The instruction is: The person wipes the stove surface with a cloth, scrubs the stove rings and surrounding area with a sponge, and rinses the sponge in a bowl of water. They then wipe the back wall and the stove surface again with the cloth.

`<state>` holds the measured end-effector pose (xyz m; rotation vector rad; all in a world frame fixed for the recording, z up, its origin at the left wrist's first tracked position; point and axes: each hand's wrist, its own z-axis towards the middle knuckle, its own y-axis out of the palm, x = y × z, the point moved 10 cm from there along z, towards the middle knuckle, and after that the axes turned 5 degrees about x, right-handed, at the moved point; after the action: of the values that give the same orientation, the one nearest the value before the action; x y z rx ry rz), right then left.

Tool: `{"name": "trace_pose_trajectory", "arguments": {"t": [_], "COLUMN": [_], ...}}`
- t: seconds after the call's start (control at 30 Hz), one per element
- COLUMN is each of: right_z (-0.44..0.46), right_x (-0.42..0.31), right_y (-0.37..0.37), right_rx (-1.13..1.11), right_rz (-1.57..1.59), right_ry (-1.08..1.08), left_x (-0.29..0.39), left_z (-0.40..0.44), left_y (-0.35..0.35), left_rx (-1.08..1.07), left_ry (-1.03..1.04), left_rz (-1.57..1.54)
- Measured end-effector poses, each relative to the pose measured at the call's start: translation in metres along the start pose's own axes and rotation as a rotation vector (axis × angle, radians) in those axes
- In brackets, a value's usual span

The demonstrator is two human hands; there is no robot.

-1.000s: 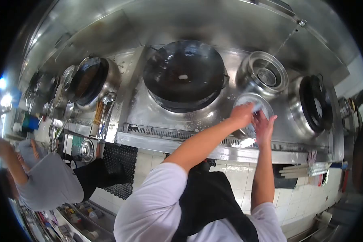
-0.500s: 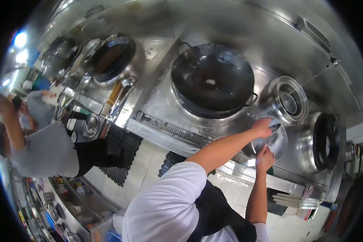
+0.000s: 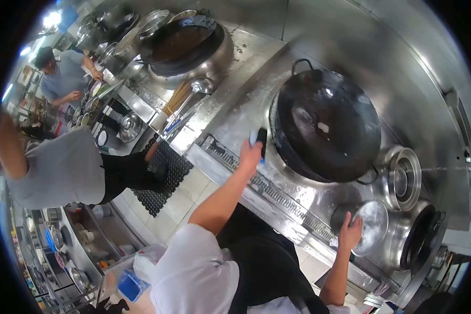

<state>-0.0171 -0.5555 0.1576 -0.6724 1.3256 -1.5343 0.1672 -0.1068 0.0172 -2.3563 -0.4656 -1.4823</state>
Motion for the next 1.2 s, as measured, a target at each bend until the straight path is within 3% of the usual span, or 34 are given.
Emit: {"name": "trace_pose_trajectory", "arguments": {"t": [0.07,0.1,0.13,0.2,0.37,0.43,0.47,0.5,0.53,0.57,0.6,0.63,0.7,0.77,0.87,0.9,0.97,1.03,1.1,1.13,1.2], "right_z": [0.005,0.01,0.011,0.006,0.009,0.008,0.008,0.006,0.005,0.006,0.013,0.011,0.012,0.012,0.006,0.009,0.006,-0.004,0.005,0.005,0.002], "right_x": [0.01,0.004,0.01,0.021,0.027,0.033,0.035,0.037,0.04,0.039,0.023,0.021,0.028,0.036,0.039,0.037,0.039,0.05,0.043,0.046,0.057], "right_y": [0.018,0.025,0.028,0.032,0.035,0.038,0.04,0.039,0.039,0.041,0.033,0.032,0.034,0.039,0.041,0.043,0.04,0.043,0.043,0.042,0.039], "right_rx": [-0.173,-0.176,-0.153,-0.131,-0.062,-0.096,-0.127,-0.125,-0.118,-0.114,0.011,0.0,-0.062,-0.079,-0.032,-0.022,-0.097,-0.138,-0.147,-0.137,-0.141], "right_rz": [-0.022,-0.033,-0.047,-0.09,-0.14,-0.13,-0.108,-0.117,-0.082,-0.048,-0.072,-0.091,-0.159,-0.129,-0.05,-0.046,-0.129,-0.135,-0.102,-0.132,-0.131], "right_ry": [0.255,0.262,0.323,0.404,0.401,0.44,0.447,0.463,0.486,0.503,0.374,0.379,0.448,0.474,0.489,0.513,0.537,0.592,0.587,0.56,0.575], "left_x": [0.074,0.094,0.09,0.108,0.063,0.081,0.074,0.09,0.166,0.203,0.206,0.205,0.178,0.196,0.153,0.157,0.171,0.197,0.207,0.189,0.179], "left_z": [0.05,0.073,0.092,0.09,0.088,0.127,0.177,0.223,0.217,0.217,0.225,0.223,0.245,0.218,0.209,0.219,0.214,0.239,0.26,0.267,0.266], "left_y": [0.011,0.03,0.043,0.068,0.053,0.071,0.095,0.139,0.181,0.233,0.284,0.29,0.31,0.237,0.161,0.169,0.183,0.24,0.31,0.302,0.284], "left_rx": [-0.004,-0.017,-0.035,0.02,-0.079,-0.252,-0.344,-0.332,-0.5,-0.645,-0.829,-0.84,-0.97,-0.732,-0.655,-0.676,-0.741,-0.672,-0.968,-0.962,-0.712], "left_ry": [0.271,0.408,0.401,0.836,0.809,0.656,0.378,0.809,0.979,1.103,1.214,1.195,0.348,0.869,0.573,0.587,0.883,1.11,1.008,0.993,1.282], "left_rz": [0.303,0.412,0.415,0.409,0.473,0.312,0.353,0.386,0.314,0.377,0.287,0.279,0.262,0.236,0.38,0.387,0.413,0.282,0.224,0.229,0.374]}}
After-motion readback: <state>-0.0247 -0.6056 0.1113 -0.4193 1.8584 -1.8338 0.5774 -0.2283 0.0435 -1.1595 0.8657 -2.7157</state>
